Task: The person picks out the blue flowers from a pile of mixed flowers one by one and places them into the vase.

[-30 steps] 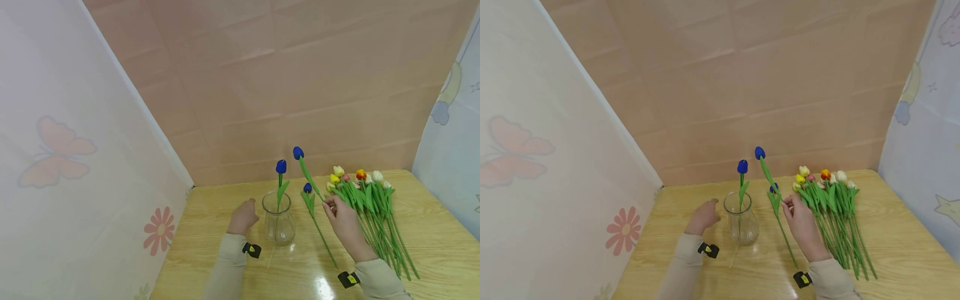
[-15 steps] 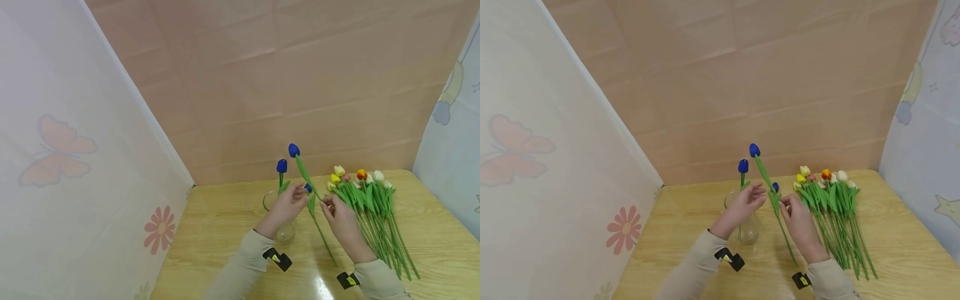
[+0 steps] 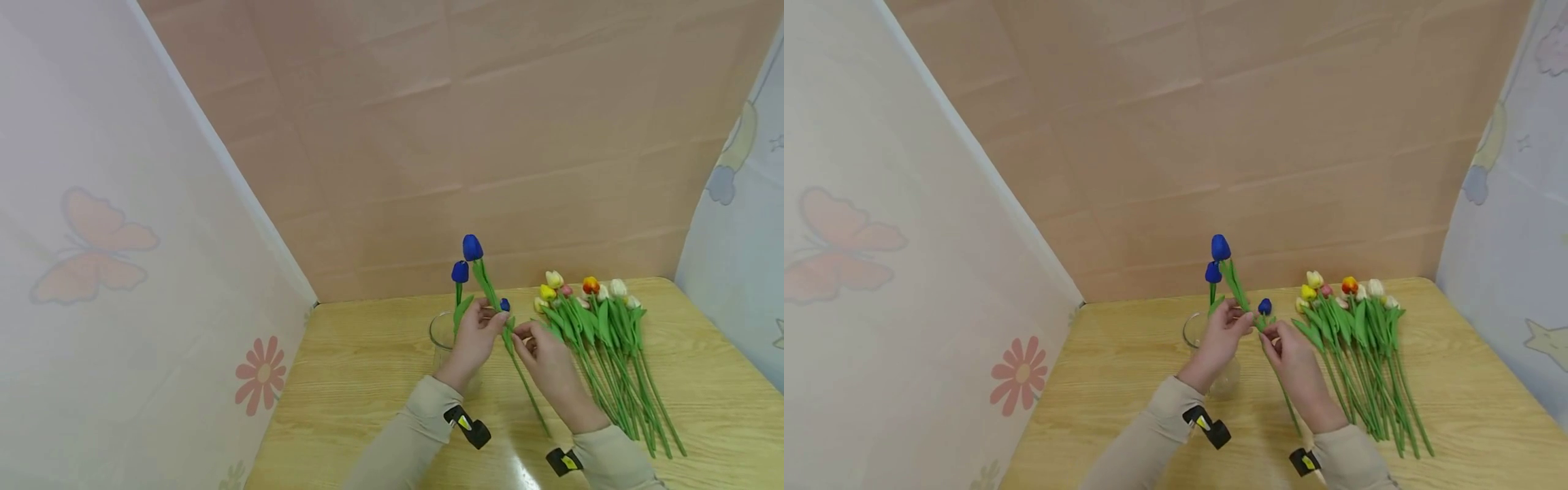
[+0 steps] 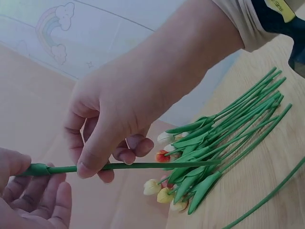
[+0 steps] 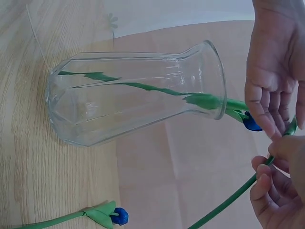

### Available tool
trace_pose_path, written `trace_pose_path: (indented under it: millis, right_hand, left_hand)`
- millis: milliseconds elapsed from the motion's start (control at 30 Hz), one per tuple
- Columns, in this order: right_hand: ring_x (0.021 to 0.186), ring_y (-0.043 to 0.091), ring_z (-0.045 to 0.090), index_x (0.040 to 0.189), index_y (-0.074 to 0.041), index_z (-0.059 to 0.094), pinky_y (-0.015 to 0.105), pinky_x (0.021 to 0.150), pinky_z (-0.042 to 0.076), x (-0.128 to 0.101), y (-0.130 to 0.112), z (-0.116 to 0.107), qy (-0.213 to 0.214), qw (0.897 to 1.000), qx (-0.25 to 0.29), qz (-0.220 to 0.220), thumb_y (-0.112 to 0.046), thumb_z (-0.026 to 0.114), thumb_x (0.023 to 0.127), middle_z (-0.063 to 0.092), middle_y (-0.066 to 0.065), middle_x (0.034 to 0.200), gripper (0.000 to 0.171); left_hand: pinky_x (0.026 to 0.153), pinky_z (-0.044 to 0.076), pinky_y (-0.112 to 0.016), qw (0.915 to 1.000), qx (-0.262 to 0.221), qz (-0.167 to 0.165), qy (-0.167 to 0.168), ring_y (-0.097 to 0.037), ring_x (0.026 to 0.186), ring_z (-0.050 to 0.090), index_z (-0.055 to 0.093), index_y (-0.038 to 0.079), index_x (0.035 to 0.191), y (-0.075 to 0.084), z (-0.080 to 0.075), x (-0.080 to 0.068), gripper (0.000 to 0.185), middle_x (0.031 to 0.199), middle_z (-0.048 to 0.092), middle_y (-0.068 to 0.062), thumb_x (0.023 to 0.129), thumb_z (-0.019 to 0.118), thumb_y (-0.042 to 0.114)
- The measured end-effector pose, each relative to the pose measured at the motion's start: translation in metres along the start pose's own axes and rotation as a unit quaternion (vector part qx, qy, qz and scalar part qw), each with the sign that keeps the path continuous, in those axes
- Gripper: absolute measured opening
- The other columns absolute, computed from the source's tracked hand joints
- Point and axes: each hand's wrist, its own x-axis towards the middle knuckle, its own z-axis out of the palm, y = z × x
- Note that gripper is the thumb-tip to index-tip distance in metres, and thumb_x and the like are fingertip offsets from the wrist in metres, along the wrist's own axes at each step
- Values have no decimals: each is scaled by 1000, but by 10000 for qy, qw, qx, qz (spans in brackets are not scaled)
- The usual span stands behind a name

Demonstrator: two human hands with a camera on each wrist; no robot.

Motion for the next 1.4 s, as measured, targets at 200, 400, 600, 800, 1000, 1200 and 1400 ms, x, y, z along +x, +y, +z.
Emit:
trace_pose_path:
  millis: [200,400,600,800,1000,1200,1400]
  right_hand:
    - [64,9,56,93,-6,61,24,53,48,-1,6,2,-180,9998,114,61,-1,73,83,63,3,82,16]
    - [64,9,53,94,-8,60,24,52,43,-5,20,2,-1102,9895,84,929,-11,64,93,64,4,84,6]
    - [63,10,55,92,-7,60,24,50,42,-9,27,5,-1339,9839,134,1179,-12,62,94,64,4,80,6]
    - [66,12,56,96,-8,60,25,52,43,-8,28,6,-1430,9804,125,1349,-14,60,95,64,4,82,6]
    - [71,15,58,98,-8,60,29,55,45,-11,27,6,-1644,9733,181,1591,-16,59,96,63,4,84,8]
    - [70,14,57,98,-8,59,28,54,44,-12,26,6,-1634,9731,221,1607,-16,58,97,63,4,84,8]
    - [68,13,56,97,-8,59,27,52,43,-11,26,7,-1586,9746,217,1566,-16,59,96,62,3,83,8]
  left_hand:
    - [80,53,-24,9916,497,1188,97,-19,92,64,58,8,113,21,-13,-7,18,106,67,-13,100,54,20]
    - [80,52,-25,9668,934,2289,650,-24,93,64,54,6,121,67,-44,-22,25,106,68,-12,101,52,21]
    - [81,52,-30,9238,1280,3279,1507,-27,91,65,58,4,118,94,-78,-39,21,100,69,-13,99,55,12]
    - [77,53,-30,9131,1658,3139,2004,-21,85,65,62,5,112,92,-96,-44,17,96,69,-12,98,57,12]
    - [67,54,-26,9226,2355,2445,1831,-17,75,64,62,4,103,61,-95,-33,13,84,67,-11,97,57,14]
    - [62,52,-22,9287,3022,1565,1472,-14,75,63,65,6,103,27,-90,-22,18,86,64,-6,99,55,21]
    - [67,52,-23,9089,3785,1074,1381,-17,82,63,69,4,101,8,-86,-16,17,94,64,-6,95,62,18]
